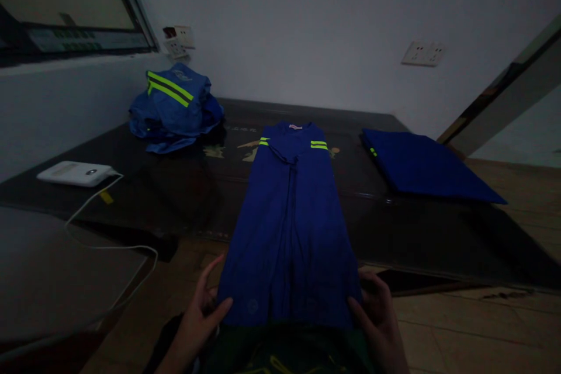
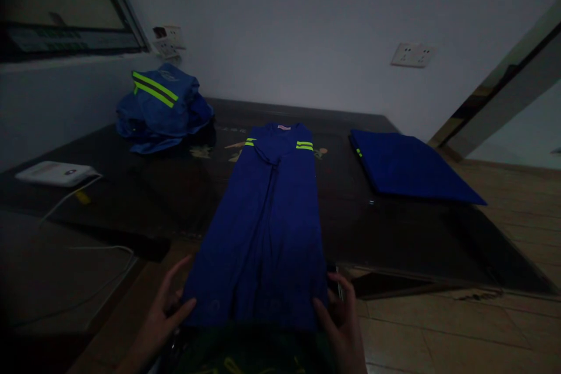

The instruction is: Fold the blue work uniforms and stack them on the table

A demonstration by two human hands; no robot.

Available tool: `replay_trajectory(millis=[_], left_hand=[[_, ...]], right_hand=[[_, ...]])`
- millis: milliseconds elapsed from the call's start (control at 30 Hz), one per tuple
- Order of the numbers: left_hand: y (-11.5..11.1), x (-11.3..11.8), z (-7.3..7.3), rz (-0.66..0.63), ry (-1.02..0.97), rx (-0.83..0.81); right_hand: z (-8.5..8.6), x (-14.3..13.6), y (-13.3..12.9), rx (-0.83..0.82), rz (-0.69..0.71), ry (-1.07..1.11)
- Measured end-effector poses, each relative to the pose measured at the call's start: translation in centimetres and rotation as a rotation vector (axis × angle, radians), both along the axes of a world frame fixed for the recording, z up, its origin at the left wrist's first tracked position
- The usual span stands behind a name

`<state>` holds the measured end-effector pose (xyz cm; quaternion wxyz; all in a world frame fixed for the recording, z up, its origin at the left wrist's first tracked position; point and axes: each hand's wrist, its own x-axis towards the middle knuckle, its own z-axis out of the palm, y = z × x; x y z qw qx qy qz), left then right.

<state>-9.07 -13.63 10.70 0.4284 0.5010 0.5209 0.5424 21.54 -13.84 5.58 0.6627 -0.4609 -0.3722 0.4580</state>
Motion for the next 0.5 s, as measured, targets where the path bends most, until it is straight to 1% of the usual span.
replay_trajectory(millis=[67, 133, 200, 267, 333, 400, 433, 467, 500], left_hand=[[-0.8, -0.2, 0.9, 0.021, 0.071, 0.040], [-1.3, -0.8, 1.9, -0.005, 0.129, 0.068], [-1.4, -1.6, 3.0, -0.032, 0.190, 0.101], [-1.1, -2.4, 4.2, -0.045, 0.308, 0.188], [-0.5, -2.7, 6.0, -0.118, 0.445, 0.370], [0.2, -2.6, 8.2, -0.245, 0.537, 0.626], [0.5, -2.3, 9.5, -0.288, 0.569, 0.756], [0.8, -2.0, 10.7, -0.296, 0.593, 0.873], [1.1, -1.6, 11.9, -0.274, 0.599, 0.977]], right_hand=[[0.2, 1.2, -0.5, 0.011, 0.000, -0.155], [0.8, 2.7, -0.9, 0.007, 0.049, -0.278], [2.0, 3.9, -1.4, 0.022, 0.110, -0.307], [3.7, 4.8, -1.9, 0.060, 0.132, -0.313], [5.6, 5.4, -2.4, 0.121, 0.082, -0.384], [7.3, 6.0, -2.7, 0.218, 0.012, -0.490], [8.2, 6.3, -2.7, 0.287, -0.017, -0.540], [9.0, 6.8, -2.7, 0.368, -0.038, -0.586], [9.8, 7.3, -2.7, 0.452, -0.051, -0.628]])
